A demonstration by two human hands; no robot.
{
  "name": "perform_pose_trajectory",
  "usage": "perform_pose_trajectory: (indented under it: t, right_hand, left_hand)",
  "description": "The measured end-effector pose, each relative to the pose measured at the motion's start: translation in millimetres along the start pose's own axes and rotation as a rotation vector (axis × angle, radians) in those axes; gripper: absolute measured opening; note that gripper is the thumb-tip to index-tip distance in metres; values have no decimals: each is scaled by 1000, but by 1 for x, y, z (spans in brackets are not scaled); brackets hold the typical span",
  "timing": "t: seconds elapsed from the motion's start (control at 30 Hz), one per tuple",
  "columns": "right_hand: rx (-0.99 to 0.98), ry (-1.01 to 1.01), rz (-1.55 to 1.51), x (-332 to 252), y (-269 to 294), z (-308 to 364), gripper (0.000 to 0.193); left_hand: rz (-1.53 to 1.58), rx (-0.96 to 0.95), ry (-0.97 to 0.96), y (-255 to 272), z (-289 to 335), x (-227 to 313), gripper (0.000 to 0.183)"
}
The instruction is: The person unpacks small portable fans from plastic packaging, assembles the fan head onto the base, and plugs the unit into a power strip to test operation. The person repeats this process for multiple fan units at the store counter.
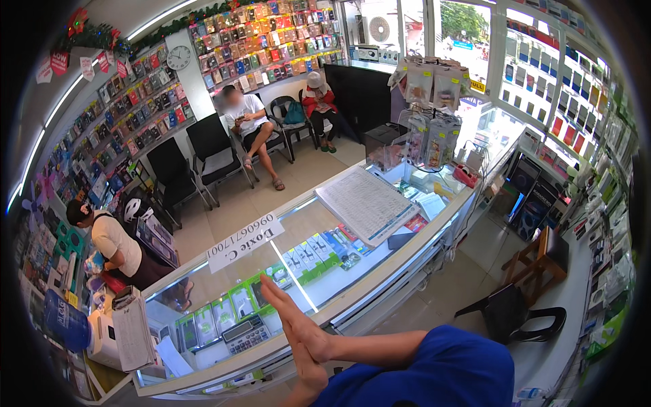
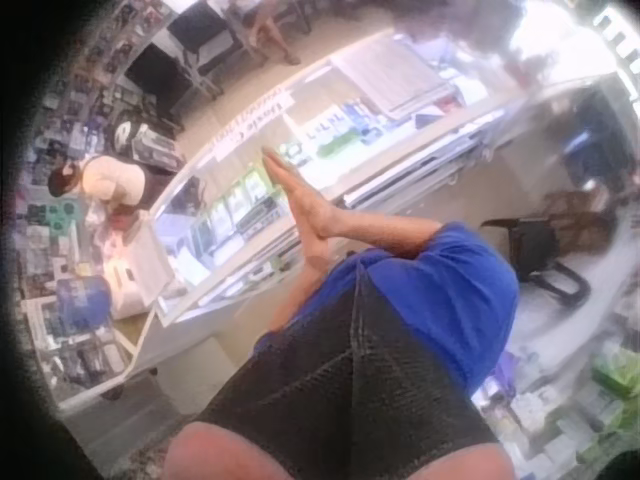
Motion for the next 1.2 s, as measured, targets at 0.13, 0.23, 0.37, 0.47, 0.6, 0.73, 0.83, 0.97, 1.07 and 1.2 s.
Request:
perform_pose_trajectory:
  t: [0.13,0.23,0.37,0.47,0.6,0.73,0.83,0.97,1.07,1.2]
  right_hand:
    - [-361,265,199,-20,-29,-7,79]
    - [-275,222,247,-29,-18,-24,77]
    - [-272,146,152,-25,-28,-25,75]
    - [-268,294,195,-20,-42,-12,75]
    - [38,-27,297,23,24,-25,78]
    - [-196,-782,-1105,92,2,21,87]
    - [-505,-517,-1156,114,-49,59,80]
    - [-509,-479,-879,123,-54,60,73]
    - [-571,-552,-838,74,-30,33,70]
    - [-591,-508,-836,17,-32,2,67]
  left_hand:
    - [133,170,-204,23,14,-9,83]
    - [205,88,-272,17,11,3,86]
    - [666,139,-420,0,2,19,82]
    - [926,217,-536,4,-4,15,77]
    - [376,-260,175,15,1,0,69]
    - [589,-333,1,21,-2,18,58]
    - [1399,-642,284,12,5,6,64]
    - [1062,-704,487,42,29,-47,66]
    - [805,-595,546,91,30,-81,66]
    - [581,-145,486,115,7,-100,65]
Point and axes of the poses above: each hand's wrist, its own z-axis away from the middle knuckle, its own y-axis out of the back of the hand, x = y × z, the point moved 6 cm from there along -z, towards the middle knuckle, and after that the axes turned 8 degrees about -z, right-handed, at the moved point
